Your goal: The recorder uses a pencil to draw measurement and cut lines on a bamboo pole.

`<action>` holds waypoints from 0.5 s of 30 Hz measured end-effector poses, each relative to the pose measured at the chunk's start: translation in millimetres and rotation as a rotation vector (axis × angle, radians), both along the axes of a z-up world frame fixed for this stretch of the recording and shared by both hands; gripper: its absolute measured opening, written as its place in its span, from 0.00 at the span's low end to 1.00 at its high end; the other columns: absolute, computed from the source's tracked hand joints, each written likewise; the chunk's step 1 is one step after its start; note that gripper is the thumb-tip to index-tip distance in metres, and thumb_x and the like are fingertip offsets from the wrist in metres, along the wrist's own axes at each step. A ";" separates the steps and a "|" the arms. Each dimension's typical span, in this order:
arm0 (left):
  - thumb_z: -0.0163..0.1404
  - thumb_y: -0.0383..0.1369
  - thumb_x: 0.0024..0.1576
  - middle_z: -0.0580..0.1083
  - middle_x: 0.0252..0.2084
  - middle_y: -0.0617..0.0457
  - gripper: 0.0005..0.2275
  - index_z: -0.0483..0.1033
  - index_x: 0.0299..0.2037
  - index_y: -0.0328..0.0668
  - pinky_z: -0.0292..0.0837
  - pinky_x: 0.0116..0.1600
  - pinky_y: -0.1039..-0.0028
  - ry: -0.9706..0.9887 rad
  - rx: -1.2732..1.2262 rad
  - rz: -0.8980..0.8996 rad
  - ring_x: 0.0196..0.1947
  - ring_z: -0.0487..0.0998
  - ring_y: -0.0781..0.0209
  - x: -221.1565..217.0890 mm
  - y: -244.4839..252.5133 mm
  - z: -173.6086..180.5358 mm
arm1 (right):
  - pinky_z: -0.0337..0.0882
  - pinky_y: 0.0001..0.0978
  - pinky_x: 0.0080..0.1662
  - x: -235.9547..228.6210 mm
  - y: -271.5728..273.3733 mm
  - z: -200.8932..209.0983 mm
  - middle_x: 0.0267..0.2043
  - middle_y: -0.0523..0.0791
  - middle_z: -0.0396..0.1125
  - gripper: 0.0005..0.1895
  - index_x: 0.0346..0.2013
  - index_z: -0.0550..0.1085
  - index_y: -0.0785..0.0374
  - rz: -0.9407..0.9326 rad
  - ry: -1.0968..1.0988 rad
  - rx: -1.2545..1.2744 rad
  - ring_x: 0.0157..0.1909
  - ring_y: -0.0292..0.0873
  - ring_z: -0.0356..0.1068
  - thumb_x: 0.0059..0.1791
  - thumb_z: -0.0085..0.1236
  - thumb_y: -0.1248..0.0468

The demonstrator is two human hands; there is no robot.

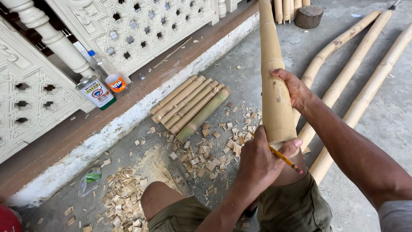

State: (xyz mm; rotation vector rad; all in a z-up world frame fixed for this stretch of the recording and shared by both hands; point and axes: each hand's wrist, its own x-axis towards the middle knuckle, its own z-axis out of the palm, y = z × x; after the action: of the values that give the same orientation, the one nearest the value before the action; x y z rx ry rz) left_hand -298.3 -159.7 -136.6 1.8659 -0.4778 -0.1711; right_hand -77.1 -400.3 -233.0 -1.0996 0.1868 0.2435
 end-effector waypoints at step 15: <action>0.53 0.55 0.56 0.78 0.33 0.40 0.33 0.68 0.53 0.24 0.84 0.34 0.64 -0.052 0.077 0.022 0.31 0.85 0.51 9.7 -5.2 -18.7 | 0.79 0.45 0.34 -97.5 44.5 24.1 0.36 0.51 0.69 0.32 0.54 0.67 0.67 -0.090 0.006 0.130 0.34 0.51 0.76 0.48 0.60 0.45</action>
State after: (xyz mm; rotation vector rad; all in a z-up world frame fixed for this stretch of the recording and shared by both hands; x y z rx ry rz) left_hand -288.6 -164.9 -155.3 1.9547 -0.4918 -0.1278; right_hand -174.6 -355.7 -208.9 -0.9588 0.2227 0.1759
